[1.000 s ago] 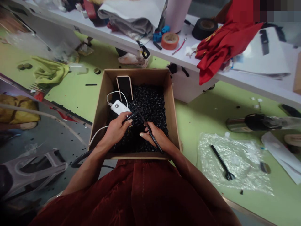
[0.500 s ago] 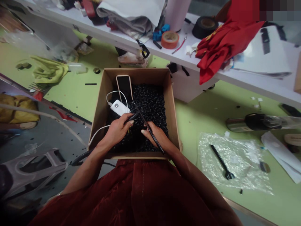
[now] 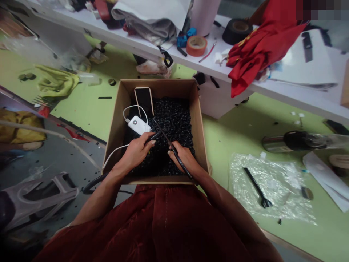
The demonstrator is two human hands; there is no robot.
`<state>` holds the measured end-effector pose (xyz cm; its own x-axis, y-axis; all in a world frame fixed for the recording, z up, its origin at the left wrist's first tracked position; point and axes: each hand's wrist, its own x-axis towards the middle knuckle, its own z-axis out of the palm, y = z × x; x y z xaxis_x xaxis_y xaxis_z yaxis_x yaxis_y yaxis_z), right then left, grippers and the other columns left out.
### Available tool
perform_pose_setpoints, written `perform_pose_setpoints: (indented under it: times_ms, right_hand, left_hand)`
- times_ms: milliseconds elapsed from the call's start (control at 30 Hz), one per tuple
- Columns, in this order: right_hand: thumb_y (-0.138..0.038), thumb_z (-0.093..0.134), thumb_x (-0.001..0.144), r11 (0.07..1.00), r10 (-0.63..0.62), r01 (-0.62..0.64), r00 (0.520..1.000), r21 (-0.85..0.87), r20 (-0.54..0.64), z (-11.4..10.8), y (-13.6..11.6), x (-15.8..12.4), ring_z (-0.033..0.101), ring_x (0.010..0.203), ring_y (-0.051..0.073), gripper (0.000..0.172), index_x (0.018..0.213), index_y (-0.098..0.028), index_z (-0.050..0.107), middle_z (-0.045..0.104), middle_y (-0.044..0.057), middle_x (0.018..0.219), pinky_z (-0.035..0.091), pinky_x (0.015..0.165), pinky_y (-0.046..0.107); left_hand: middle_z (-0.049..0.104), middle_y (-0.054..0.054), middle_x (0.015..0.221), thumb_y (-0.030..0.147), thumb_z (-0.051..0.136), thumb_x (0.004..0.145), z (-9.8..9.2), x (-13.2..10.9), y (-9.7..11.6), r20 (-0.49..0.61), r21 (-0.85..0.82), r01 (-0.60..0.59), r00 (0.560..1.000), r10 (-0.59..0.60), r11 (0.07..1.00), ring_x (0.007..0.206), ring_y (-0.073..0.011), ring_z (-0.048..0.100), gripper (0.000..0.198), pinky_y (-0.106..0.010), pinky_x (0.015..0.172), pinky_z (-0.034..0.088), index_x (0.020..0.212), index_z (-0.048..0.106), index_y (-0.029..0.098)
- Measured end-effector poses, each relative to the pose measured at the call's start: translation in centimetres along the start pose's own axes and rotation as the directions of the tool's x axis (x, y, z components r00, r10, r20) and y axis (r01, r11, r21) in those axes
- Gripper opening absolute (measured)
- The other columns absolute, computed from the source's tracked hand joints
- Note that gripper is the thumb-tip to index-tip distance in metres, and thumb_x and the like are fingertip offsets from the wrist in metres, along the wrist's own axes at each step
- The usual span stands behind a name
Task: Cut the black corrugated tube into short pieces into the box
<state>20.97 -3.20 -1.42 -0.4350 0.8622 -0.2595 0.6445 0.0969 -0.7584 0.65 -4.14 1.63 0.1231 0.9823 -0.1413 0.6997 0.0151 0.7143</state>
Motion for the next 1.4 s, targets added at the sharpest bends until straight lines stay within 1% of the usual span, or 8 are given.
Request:
perform_pose_setpoints:
  times_ms: [267, 400, 667, 867, 1000, 1233, 1300, 1400]
  right_hand:
    - [-0.028, 0.045, 0.085, 0.999, -0.027, 0.025, 0.999, -0.045, -0.04, 0.21, 0.3, -0.06, 0.057, 0.062, 0.016, 0.012, 0.092, -0.022, 0.052, 0.06, 0.0, 0.071, 0.04, 0.064, 0.025]
    - [-0.028, 0.045, 0.084, 0.997, -0.036, 0.033, 0.998, -0.063, -0.049, 0.17, 0.31, -0.04, 0.06, 0.065, 0.017, 0.011, 0.09, -0.022, 0.052, 0.063, 0.002, 0.075, 0.041, 0.065, 0.026]
    - [-0.031, 0.047, 0.082, 0.998, 0.007, -0.014, 0.993, -0.057, -0.114, 0.2, 0.17, 0.14, 0.06, 0.061, 0.016, 0.012, 0.087, -0.023, 0.055, 0.062, 0.0, 0.07, 0.042, 0.062, 0.025]
    - [-0.037, 0.048, 0.083, 0.996, 0.087, -0.083, 0.982, 0.029, -0.168, 0.03, 0.15, -0.01, 0.056, 0.054, 0.014, 0.017, 0.092, -0.023, 0.054, 0.058, -0.002, 0.063, 0.041, 0.057, 0.024]
    - [-0.037, 0.049, 0.083, 0.997, 0.061, -0.053, 0.986, 0.051, -0.157, -0.17, -0.13, -0.2, 0.058, 0.056, 0.014, 0.019, 0.094, -0.022, 0.055, 0.06, -0.002, 0.066, 0.042, 0.058, 0.024]
    - [-0.036, 0.05, 0.086, 0.989, -0.146, 0.146, 0.989, -0.036, -0.011, 0.37, -0.15, -0.38, 0.066, 0.076, 0.018, 0.023, 0.102, -0.021, 0.058, 0.07, 0.005, 0.089, 0.046, 0.069, 0.026]
    - [-0.036, 0.05, 0.086, 0.986, -0.156, 0.157, 0.988, -0.06, 0.012, 0.6, 0.02, -0.3, 0.067, 0.08, 0.019, 0.023, 0.103, -0.022, 0.058, 0.07, 0.005, 0.093, 0.047, 0.071, 0.027]
    - [-0.036, 0.05, 0.087, 0.987, -0.117, 0.116, 0.993, -0.115, 0.004, 0.71, 0.31, -0.03, 0.067, 0.08, 0.021, 0.024, 0.105, -0.022, 0.057, 0.07, 0.006, 0.092, 0.047, 0.07, 0.029]
  left_hand:
    - [0.068, -0.013, 0.11, 0.025, 0.043, 0.092, -0.04, 0.08, 0.05, 0.014, 0.033, 0.023, 1.0, -0.023, 0.999, 0.096, -0.0228, 0.066, 0.034, -0.036, 0.086, 0.048, 0.122, 0.054, 0.013]
    - [0.068, -0.013, 0.111, 0.025, 0.043, 0.092, -0.08, 0.14, -0.06, 0.005, 0.065, 0.032, 0.999, -0.032, 0.997, 0.097, -0.0239, 0.066, 0.036, -0.036, 0.086, 0.048, 0.123, 0.054, 0.012]
    - [0.068, -0.013, 0.111, 0.026, 0.044, 0.091, 0.07, 0.13, -0.27, -0.008, 0.089, 0.038, 0.999, -0.038, 0.995, 0.099, -0.0243, 0.066, 0.036, -0.036, 0.087, 0.048, 0.123, 0.055, 0.014]
    - [0.068, -0.012, 0.111, 0.022, 0.047, 0.088, -0.1, 0.14, -0.1, -0.017, 0.057, 0.078, 0.997, -0.077, 0.995, 0.1, -0.0237, 0.064, 0.036, -0.037, 0.088, 0.048, 0.122, 0.053, 0.014]
    - [0.068, -0.01, 0.103, 0.015, 0.049, 0.083, -0.04, 0.07, -0.17, 0.003, 0.027, 0.093, 0.996, -0.093, 0.995, 0.094, -0.0219, 0.065, 0.034, -0.035, 0.084, 0.048, 0.117, 0.052, 0.015]
    - [0.068, -0.01, 0.101, 0.021, 0.053, 0.085, -0.13, 0.06, -0.34, -0.001, 0.046, 0.067, 0.998, -0.067, 0.997, 0.095, -0.0225, 0.064, 0.02, -0.036, 0.085, 0.048, 0.104, 0.057, 0.015]
    - [0.068, -0.009, 0.103, 0.021, 0.053, 0.086, -0.22, 0.09, -0.48, -0.012, 0.066, 0.025, 1.0, -0.025, 0.998, 0.097, -0.022, 0.063, 0.02, -0.036, 0.087, 0.048, 0.104, 0.06, 0.016]
    - [0.067, -0.009, 0.105, 0.022, 0.053, 0.086, -0.31, 0.17, -0.7, -0.014, 0.129, -0.018, 1.0, 0.02, 0.991, 0.097, -0.0211, 0.063, 0.022, -0.034, 0.089, 0.047, 0.105, 0.064, 0.016]
